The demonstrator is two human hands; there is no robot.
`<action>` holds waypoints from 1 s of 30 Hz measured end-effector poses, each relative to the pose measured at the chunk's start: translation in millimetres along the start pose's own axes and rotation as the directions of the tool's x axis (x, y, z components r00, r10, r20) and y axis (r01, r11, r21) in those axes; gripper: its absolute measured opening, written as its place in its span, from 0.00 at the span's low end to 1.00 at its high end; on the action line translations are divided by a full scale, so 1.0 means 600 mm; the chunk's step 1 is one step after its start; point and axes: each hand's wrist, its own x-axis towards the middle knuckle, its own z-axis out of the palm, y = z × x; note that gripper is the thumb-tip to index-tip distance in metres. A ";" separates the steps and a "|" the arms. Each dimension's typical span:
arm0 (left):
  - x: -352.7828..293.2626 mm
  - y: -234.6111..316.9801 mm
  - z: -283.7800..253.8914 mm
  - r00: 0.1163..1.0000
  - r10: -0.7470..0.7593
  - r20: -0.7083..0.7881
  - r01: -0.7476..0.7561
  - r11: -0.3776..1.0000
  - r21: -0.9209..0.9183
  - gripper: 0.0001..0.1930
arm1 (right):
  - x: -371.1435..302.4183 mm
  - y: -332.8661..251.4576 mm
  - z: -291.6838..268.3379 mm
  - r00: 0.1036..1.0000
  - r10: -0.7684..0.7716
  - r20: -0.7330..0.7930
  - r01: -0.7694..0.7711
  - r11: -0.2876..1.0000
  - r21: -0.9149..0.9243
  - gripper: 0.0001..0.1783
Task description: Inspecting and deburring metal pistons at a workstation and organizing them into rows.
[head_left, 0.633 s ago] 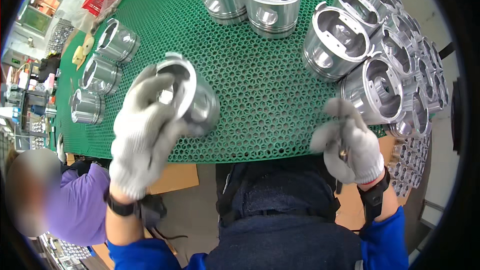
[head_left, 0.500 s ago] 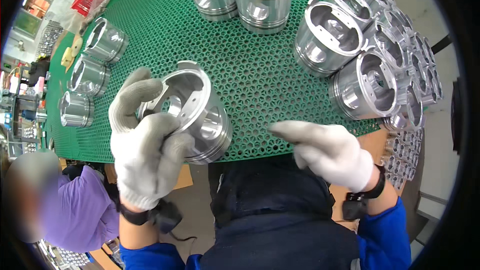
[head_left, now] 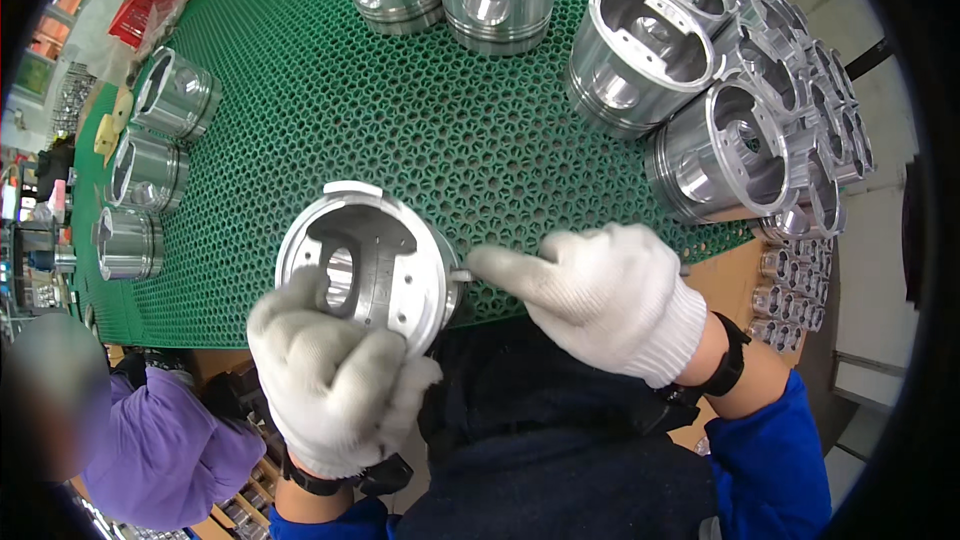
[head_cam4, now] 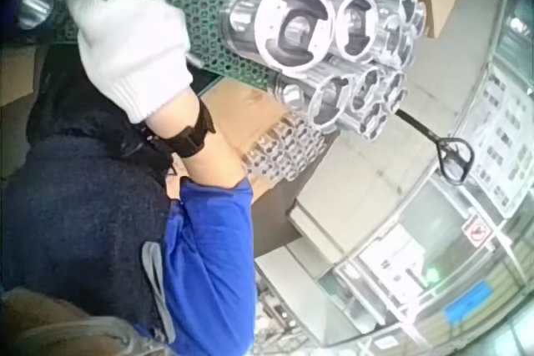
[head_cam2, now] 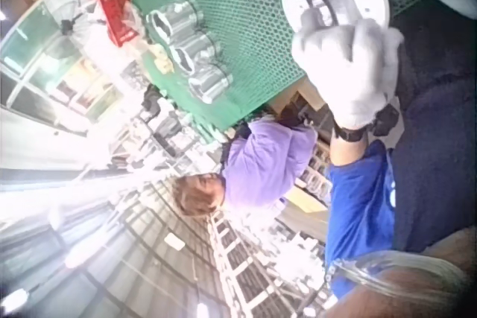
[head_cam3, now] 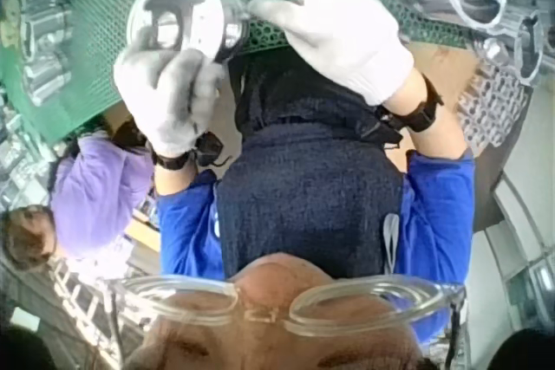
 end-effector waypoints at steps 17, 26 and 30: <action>0.019 0.012 -0.026 1.000 0.010 0.005 -0.010 1.000 0.005 0.21 | -0.051 0.025 -0.054 0.738 0.199 0.645 -0.649 -0.054 0.759 0.25; 0.041 -0.050 0.005 0.994 0.071 -0.083 -0.086 0.978 -0.192 0.18 | -0.035 0.034 -0.036 0.968 0.216 -0.126 -0.015 0.553 0.833 0.25; 0.078 -0.032 0.022 0.996 0.086 -0.022 -0.088 0.991 -0.101 0.16 | -0.019 0.034 -0.007 0.954 0.015 -0.299 -0.033 0.998 -0.054 0.23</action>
